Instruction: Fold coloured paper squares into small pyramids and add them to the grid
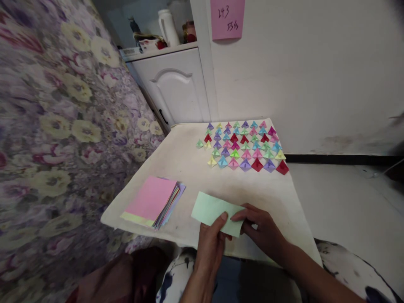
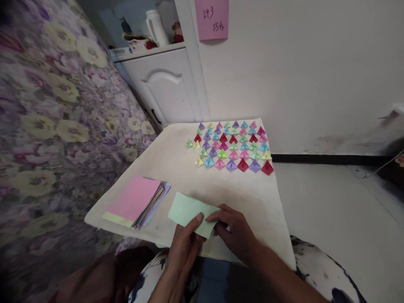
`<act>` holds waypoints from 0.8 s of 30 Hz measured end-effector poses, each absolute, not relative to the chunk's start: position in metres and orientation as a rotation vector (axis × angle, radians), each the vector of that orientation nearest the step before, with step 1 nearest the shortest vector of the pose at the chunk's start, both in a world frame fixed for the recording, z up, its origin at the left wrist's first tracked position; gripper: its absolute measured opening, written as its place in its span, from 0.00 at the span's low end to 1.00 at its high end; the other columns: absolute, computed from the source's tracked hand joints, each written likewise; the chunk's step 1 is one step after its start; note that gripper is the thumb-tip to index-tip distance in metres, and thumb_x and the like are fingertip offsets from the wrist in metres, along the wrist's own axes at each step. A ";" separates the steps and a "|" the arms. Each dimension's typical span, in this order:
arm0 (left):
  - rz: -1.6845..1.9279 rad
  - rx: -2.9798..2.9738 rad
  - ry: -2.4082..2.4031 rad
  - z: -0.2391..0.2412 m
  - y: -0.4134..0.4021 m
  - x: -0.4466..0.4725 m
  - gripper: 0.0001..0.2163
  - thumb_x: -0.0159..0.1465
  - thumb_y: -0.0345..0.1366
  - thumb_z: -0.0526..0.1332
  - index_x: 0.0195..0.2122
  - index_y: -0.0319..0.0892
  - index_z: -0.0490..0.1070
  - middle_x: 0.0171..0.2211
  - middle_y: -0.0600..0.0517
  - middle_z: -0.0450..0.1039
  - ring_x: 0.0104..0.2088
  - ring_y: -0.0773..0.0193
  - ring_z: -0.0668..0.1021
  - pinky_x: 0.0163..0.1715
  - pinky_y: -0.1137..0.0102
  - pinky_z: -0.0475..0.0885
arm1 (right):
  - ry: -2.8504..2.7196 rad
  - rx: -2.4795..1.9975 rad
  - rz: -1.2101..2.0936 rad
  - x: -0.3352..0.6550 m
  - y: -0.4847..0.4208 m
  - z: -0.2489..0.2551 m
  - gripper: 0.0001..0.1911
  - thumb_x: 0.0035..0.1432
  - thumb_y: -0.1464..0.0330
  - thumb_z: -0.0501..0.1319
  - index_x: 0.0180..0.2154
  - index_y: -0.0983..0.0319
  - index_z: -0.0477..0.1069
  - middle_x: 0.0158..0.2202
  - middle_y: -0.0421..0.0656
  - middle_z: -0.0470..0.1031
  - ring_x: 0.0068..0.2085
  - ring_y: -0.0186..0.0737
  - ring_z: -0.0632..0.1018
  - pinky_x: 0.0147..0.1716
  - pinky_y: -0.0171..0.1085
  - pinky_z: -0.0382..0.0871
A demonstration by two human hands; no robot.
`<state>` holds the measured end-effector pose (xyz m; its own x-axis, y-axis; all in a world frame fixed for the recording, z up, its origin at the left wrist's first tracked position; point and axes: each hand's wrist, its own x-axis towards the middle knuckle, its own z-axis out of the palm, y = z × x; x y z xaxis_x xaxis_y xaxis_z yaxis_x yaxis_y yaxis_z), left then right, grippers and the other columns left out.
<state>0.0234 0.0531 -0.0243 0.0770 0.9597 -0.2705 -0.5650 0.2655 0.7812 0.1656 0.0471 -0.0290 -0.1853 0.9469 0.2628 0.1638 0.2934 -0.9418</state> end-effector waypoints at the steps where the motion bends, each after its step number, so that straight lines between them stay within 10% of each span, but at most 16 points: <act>1: 1.232 0.571 0.894 -0.023 0.053 0.024 0.08 0.54 0.33 0.64 0.33 0.37 0.70 0.24 0.54 0.70 0.20 0.71 0.70 0.16 0.76 0.62 | -1.563 -1.046 1.025 0.166 0.048 -0.029 0.14 0.52 0.78 0.53 0.36 0.59 0.73 0.33 0.41 0.69 0.28 0.32 0.73 0.25 0.31 0.68; 7: 1.241 0.667 0.983 -0.011 0.049 0.030 0.08 0.55 0.36 0.62 0.29 0.37 0.69 0.19 0.56 0.68 0.15 0.72 0.67 0.15 0.75 0.61 | -1.433 -1.121 1.032 0.165 0.051 -0.025 0.03 0.52 0.71 0.60 0.28 0.61 0.72 0.33 0.41 0.70 0.28 0.33 0.71 0.25 0.31 0.64; 24: 1.040 0.879 0.988 -0.024 0.050 0.026 0.16 0.58 0.43 0.59 0.23 0.34 0.72 0.17 0.50 0.70 0.17 0.67 0.70 0.20 0.71 0.65 | -1.142 -1.263 1.184 0.166 0.053 -0.026 0.12 0.47 0.65 0.63 0.21 0.61 0.61 0.19 0.34 0.61 0.22 0.31 0.64 0.22 0.31 0.58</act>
<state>0.0256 0.0499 -0.0244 0.1918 0.9554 -0.2247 -0.2735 0.2719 0.9227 0.1663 0.0529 -0.0258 0.0678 0.9972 -0.0326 -0.0034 -0.0324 -0.9995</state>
